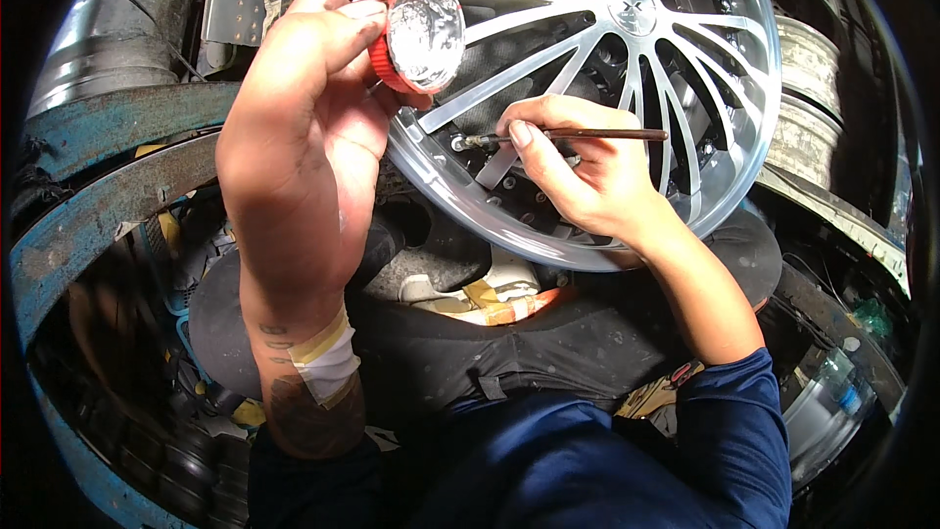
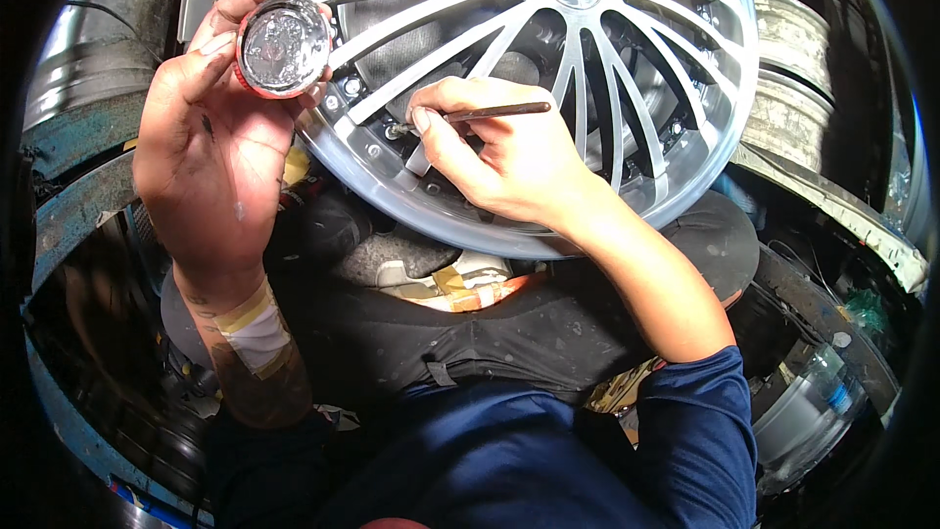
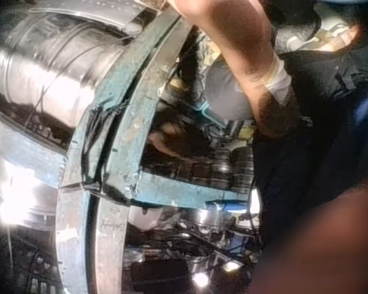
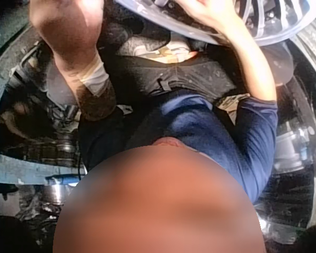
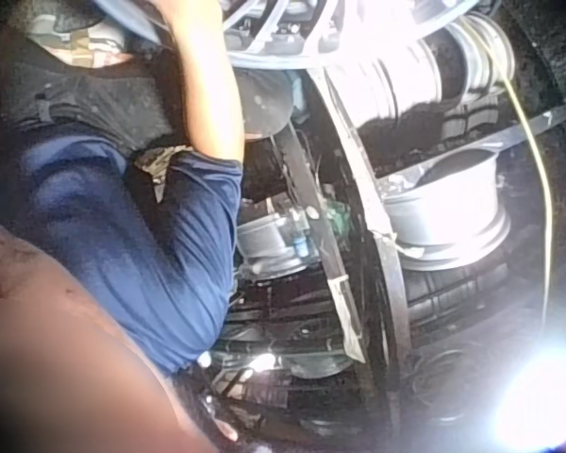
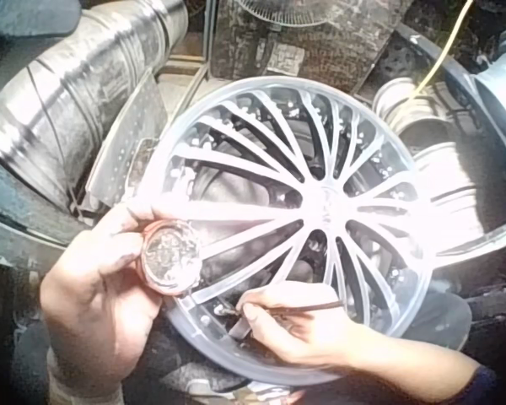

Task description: The person paints the details of a chrome car rim using a fine brush and a small container of silver paint.

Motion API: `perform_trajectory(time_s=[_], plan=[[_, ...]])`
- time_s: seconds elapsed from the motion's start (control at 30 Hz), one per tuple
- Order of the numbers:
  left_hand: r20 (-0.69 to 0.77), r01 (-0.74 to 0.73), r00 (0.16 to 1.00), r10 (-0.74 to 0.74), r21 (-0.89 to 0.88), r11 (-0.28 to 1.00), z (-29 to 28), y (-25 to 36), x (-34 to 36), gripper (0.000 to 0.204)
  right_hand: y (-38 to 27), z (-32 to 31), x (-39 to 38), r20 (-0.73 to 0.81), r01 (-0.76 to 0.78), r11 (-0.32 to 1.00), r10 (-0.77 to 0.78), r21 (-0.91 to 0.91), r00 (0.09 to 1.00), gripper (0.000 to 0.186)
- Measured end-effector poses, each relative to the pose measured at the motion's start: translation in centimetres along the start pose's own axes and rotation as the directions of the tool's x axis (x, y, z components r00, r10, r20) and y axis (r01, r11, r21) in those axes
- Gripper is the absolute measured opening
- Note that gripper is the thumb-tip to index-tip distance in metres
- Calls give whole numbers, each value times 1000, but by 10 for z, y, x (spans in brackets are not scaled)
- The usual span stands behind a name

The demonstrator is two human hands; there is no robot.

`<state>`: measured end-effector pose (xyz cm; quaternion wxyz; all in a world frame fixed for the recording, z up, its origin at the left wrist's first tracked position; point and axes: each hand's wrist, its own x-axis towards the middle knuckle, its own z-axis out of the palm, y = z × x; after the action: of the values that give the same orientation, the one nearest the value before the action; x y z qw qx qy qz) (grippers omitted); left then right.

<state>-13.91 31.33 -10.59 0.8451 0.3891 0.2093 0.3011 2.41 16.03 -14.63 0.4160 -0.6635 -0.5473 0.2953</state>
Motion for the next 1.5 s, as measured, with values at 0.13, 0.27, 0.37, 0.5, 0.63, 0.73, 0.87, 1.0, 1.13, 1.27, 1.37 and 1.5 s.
perform_trajectory(time_s=[0.13,0.27,0.37,0.5,0.63,0.73,0.87,1.0,1.13,1.27,1.37,1.5], plan=[[26,-5,1000,6,-32,999,-2,-2,1,40,2,1,-1,-7,10,1000,-10,19,1000,12],[-13,-7,1000,7,5,1000,2,1,0,40,3,3,-1,-7,31,999,-31,-8,999,12],[-7,-12,1000,12,17,1000,0,1,0,41,3,2,0,3,25,1000,-25,1,1000,11],[29,-25,999,25,-2,1000,-2,0,1,41,4,2,0,-2,58,998,-58,-33,998,11],[36,-28,999,29,-12,1000,-5,0,1,41,2,1,1,-4,52,998,-52,-32,999,11],[73,-32,997,35,-37,999,-7,-1,1,41,1,2,0,-5,45,999,-45,-23,999,10],[40,-35,999,35,-22,999,-3,0,1,41,0,0,1,8,28,999,-28,-26,1000,10],[11,-29,1000,29,-3,1000,0,0,0,41,2,-1,0,-3,49,998,-49,-36,999,10],[38,-28,999,28,-10,1000,-3,-1,1,41,1,-2,0,-2,24,999,-24,-27,1000,10],[60,-34,998,35,-18,999,-4,1,0,40,0,-2,0,-10,17,999,-17,-35,1000,10],[49,-37,998,38,-21,999,-4,1,0,40,0,-2,0,-8,-8,1000,8,-25,1000,9],[51,-41,998,43,-31,999,-4,-1,0,38,3,0,0,-15,48,999,-48,-18,999,9]])
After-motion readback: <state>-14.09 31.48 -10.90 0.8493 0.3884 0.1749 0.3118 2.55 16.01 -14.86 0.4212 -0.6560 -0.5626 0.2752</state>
